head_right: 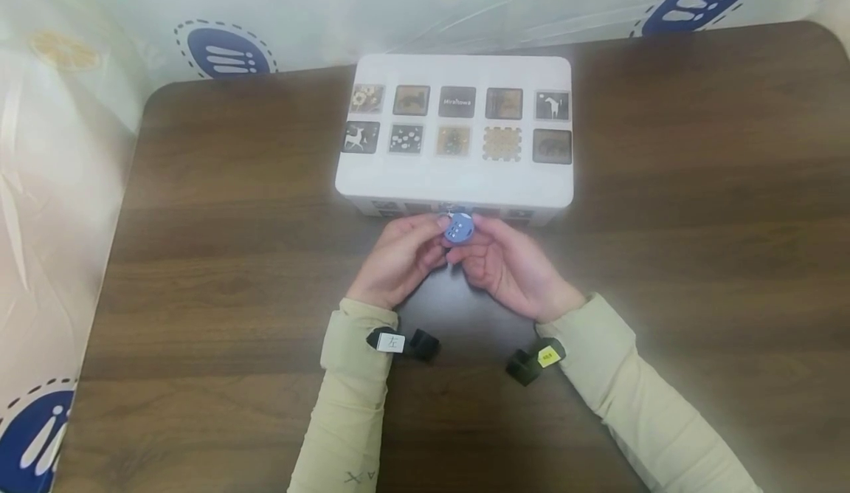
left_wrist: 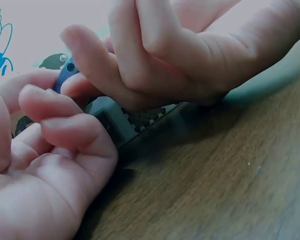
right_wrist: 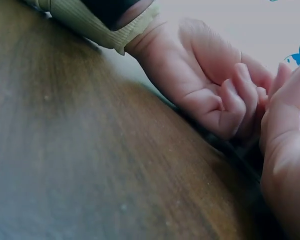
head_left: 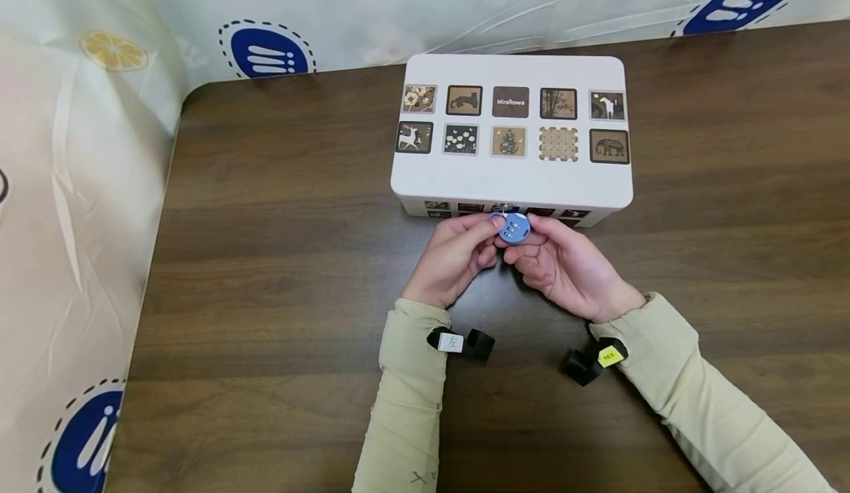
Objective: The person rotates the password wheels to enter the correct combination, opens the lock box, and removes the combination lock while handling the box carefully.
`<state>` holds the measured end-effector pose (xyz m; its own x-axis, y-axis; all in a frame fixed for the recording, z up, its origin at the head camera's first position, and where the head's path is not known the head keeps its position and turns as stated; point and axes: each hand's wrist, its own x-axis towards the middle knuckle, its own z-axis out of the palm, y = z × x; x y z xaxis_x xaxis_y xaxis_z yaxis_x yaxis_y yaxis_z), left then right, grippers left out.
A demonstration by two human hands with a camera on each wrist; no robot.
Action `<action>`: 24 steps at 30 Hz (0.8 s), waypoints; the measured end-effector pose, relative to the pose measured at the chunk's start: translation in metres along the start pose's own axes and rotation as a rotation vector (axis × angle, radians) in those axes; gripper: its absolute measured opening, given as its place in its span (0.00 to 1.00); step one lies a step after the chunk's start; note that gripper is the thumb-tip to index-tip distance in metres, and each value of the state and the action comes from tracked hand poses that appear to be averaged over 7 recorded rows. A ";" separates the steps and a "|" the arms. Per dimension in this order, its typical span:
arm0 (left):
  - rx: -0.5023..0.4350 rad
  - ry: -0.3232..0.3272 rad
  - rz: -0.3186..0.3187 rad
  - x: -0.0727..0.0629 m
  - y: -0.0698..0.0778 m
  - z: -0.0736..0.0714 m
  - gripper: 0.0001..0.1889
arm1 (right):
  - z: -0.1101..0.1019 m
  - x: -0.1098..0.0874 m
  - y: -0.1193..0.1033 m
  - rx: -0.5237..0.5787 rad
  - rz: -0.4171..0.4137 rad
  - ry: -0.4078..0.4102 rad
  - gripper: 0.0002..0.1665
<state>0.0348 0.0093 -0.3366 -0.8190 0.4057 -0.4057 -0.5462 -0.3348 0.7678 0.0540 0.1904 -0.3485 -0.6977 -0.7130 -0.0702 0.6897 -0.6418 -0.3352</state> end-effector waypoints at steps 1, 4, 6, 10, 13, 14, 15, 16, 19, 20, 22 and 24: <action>0.016 -0.004 0.000 0.000 0.000 0.000 0.08 | 0.000 0.000 0.000 0.000 0.006 -0.004 0.30; 0.066 -0.032 0.007 -0.001 0.001 0.001 0.10 | 0.000 -0.001 0.000 0.004 0.029 -0.027 0.30; 0.093 -0.057 0.015 -0.002 0.001 0.001 0.11 | 0.000 -0.001 0.001 0.014 0.040 -0.043 0.30; 0.106 -0.072 0.022 -0.001 0.002 0.001 0.12 | 0.001 -0.001 0.002 0.027 0.043 -0.054 0.28; 0.108 -0.076 0.027 -0.001 0.002 0.001 0.13 | 0.001 -0.002 0.003 0.038 0.040 -0.043 0.25; 0.107 -0.078 0.027 -0.001 0.001 0.001 0.14 | 0.001 -0.002 0.003 0.043 0.037 -0.035 0.25; 0.107 -0.081 0.026 -0.001 0.001 0.001 0.15 | 0.002 -0.002 0.004 0.048 0.035 -0.028 0.24; 0.107 -0.084 0.027 -0.001 0.001 0.000 0.16 | 0.002 -0.003 0.004 0.050 0.033 -0.022 0.23; 0.106 -0.090 0.027 -0.001 0.000 0.000 0.17 | 0.002 -0.003 0.005 0.045 0.024 -0.011 0.24; 0.105 -0.090 0.028 -0.001 0.000 0.000 0.17 | 0.002 -0.002 0.005 0.038 0.023 -0.008 0.24; 0.106 -0.087 0.033 -0.001 0.000 0.000 0.17 | 0.001 -0.002 0.006 0.019 0.023 -0.009 0.26; 0.106 -0.087 0.039 -0.001 -0.001 -0.001 0.17 | 0.001 -0.001 0.006 0.003 0.022 -0.009 0.28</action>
<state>0.0354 0.0085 -0.3372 -0.8185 0.4680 -0.3333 -0.4886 -0.2618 0.8323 0.0590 0.1872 -0.3493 -0.6805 -0.7295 -0.0692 0.7055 -0.6268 -0.3307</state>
